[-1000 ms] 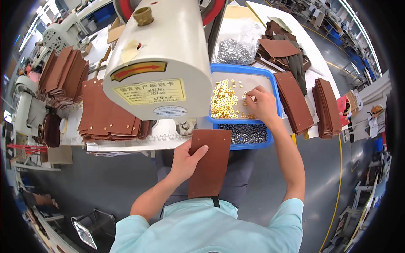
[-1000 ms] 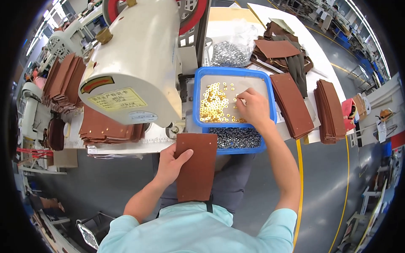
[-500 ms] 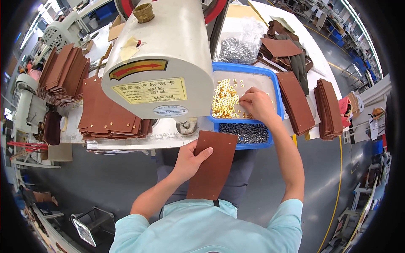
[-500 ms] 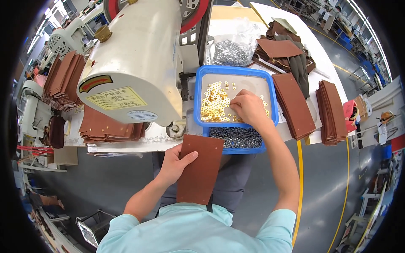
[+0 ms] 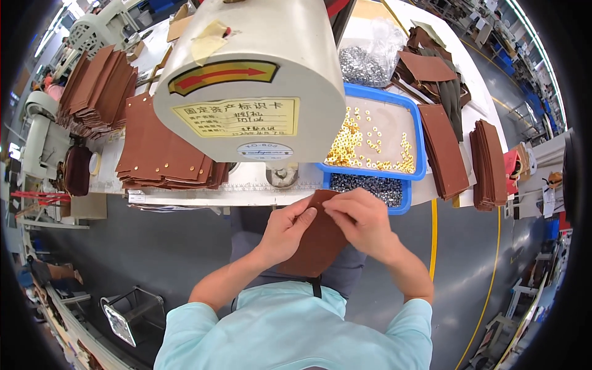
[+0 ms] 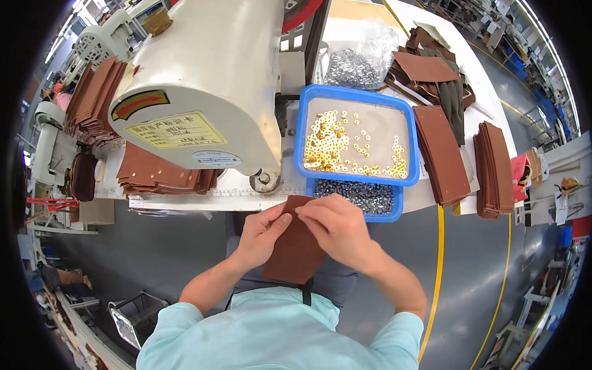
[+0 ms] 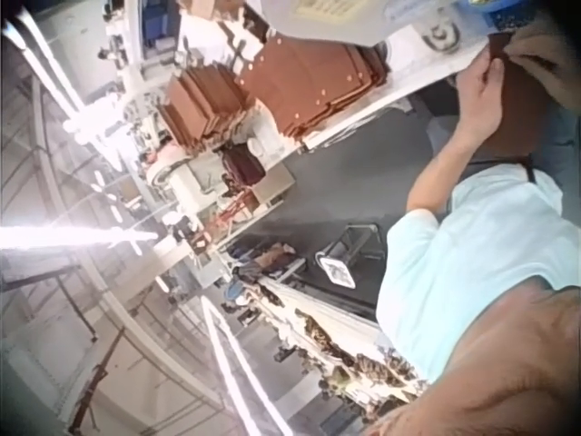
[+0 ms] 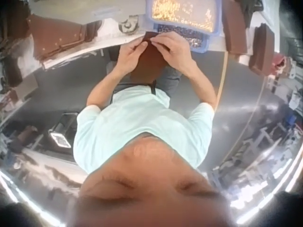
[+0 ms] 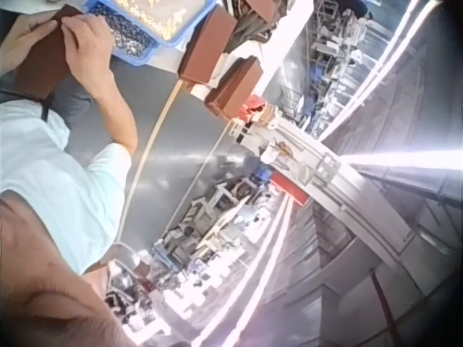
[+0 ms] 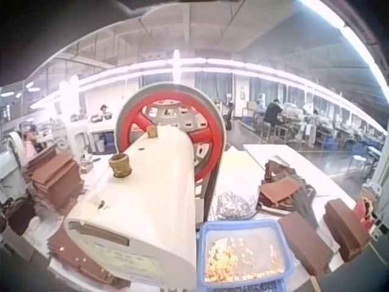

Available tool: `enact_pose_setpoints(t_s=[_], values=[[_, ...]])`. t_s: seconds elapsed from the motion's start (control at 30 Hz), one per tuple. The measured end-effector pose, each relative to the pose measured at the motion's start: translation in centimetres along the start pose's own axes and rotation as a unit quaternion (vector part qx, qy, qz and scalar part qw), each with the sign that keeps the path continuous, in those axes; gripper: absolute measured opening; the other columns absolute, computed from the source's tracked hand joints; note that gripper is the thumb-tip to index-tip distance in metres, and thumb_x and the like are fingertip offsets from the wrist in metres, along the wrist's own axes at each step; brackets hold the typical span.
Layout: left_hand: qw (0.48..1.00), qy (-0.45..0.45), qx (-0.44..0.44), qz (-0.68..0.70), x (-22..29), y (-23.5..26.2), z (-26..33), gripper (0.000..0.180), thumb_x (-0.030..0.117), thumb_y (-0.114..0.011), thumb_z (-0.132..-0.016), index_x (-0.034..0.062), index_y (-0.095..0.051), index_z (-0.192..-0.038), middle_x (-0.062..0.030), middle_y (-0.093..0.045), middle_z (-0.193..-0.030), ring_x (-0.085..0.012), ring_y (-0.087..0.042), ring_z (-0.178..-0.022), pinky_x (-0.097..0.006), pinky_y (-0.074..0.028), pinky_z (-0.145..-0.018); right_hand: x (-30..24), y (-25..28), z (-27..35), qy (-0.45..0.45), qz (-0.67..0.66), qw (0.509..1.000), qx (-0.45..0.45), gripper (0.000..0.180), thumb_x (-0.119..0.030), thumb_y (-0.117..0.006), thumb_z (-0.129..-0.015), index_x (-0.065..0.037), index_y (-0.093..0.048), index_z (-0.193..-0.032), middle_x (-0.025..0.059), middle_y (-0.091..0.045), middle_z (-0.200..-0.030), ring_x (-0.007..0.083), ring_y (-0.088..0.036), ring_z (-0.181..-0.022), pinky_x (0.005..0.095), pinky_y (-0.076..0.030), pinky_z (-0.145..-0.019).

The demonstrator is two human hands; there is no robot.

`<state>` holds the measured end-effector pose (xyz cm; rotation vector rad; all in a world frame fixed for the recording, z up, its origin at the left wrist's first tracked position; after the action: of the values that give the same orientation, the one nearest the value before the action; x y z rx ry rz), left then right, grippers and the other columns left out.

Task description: Assembling leather pieces by manually inserting metal studs into pre-punched holes.

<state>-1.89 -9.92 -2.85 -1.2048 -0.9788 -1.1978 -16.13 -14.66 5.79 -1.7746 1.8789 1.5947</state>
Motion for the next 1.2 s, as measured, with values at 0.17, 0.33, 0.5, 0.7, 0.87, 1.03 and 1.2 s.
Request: enact_pose_setpoints(t_s=[0.17,0.33,0.5,0.7,0.87,1.03,1.2], values=[[1.000,-0.001,-0.009,-0.019,0.8,-0.3,0.5,0.035,0.012,-0.060,-0.105,0.0031,-0.064,-0.139,-0.0070,-0.074,-0.122,-0.0101,-0.066,-0.108,-0.027,-0.052,-0.097,0.9,-0.5,1.6,-0.049,-0.002,0.999,0.023,0.019,0.003,-0.081,-0.079,-0.005,-0.077,-0.096,0.0073,-0.069,-0.094,0.0218,-0.067,-0.084,0.0318,-0.055,-0.071],[0.999,-0.005,-0.021,-0.036,1.1,-0.8,0.6,0.035,0.012,-0.062,-0.103,0.0037,-0.065,-0.137,-0.0079,-0.075,-0.123,-0.0111,-0.067,-0.108,-0.028,-0.053,-0.095,1.7,-0.2,2.4,-0.119,-0.076,0.988,0.068,0.016,0.002,-0.083,-0.081,-0.005,-0.076,-0.094,0.0065,-0.066,-0.098,0.0134,-0.064,-0.081,0.0268,-0.052,-0.065],[0.989,-0.033,-0.027,-0.140,1.4,-1.1,1.1,0.033,0.016,-0.068,-0.100,0.0057,-0.069,-0.131,-0.0115,-0.077,-0.114,-0.0146,-0.074,-0.099,-0.029,-0.057,-0.087,2.5,-0.3,3.4,-0.203,-0.099,0.973,0.055,0.017,0.001,-0.084,-0.080,-0.003,-0.074,-0.093,0.0063,-0.069,-0.094,0.0115,-0.063,-0.074,0.0242,-0.051,-0.062],[0.961,-0.104,-0.079,-0.243,1.6,-2.1,1.7,0.030,0.017,-0.075,-0.093,0.0067,-0.075,-0.121,-0.0129,-0.078,-0.105,-0.0255,-0.077,-0.089,-0.031,-0.060,-0.077,4.2,-1.1,6.8,-0.265,-0.185,0.946,-0.027,0.015,-0.002,-0.083,-0.082,-0.001,-0.074,-0.095,0.0067,-0.072,-0.087,0.0119,-0.068,-0.074,0.0257,-0.052,-0.062],[0.967,-0.062,-0.081,-0.233,1.0,-1.4,1.9,0.029,0.020,-0.078,-0.091,0.0060,-0.076,-0.117,-0.0118,-0.078,-0.102,-0.0237,-0.077,-0.085,-0.030,-0.060,-0.074,4.0,1.4,3.8,-0.084,-0.011,0.995,-0.045,0.021,-0.003,-0.079,-0.084,-0.001,-0.076,-0.104,0.0126,-0.074,-0.097,0.0241,-0.072,-0.079,0.0333,-0.057,-0.066],[0.961,-0.132,-0.055,-0.238,2.7,-1.7,2.0,0.020,0.016,-0.080,-0.089,0.0058,-0.077,-0.105,-0.0092,-0.078,-0.098,-0.0230,-0.075,-0.078,-0.030,-0.059,-0.069,7.2,0.9,3.2,-0.098,0.192,0.976,-0.019,0.020,-0.011,-0.079,-0.085,-0.004,-0.077,-0.103,0.0100,-0.072,-0.094,0.0301,-0.071,-0.079,0.0378,-0.057,-0.068],[0.879,-0.320,-0.079,-0.345,3.3,-3.0,3.2,0.019,0.010,-0.082,-0.082,0.0080,-0.073,-0.098,-0.0065,-0.077,-0.095,-0.0197,-0.073,-0.072,-0.029,-0.057,-0.061,8.3,-1.1,2.7,-0.103,0.254,0.961,-0.037,0.013,-0.014,-0.078,-0.085,-0.010,-0.078,-0.098,0.0059,-0.069,-0.087,0.0276,-0.070,-0.076,0.0386,-0.056,-0.066]])
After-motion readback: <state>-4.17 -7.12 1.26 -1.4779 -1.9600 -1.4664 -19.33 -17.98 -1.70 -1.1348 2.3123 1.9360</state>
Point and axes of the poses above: each hand's wrist, its own z-axis away from the middle knuckle, its own y-axis out of the back of the hand, x = y × z, the point moved 8 cm from there along -z, towards the middle knuckle
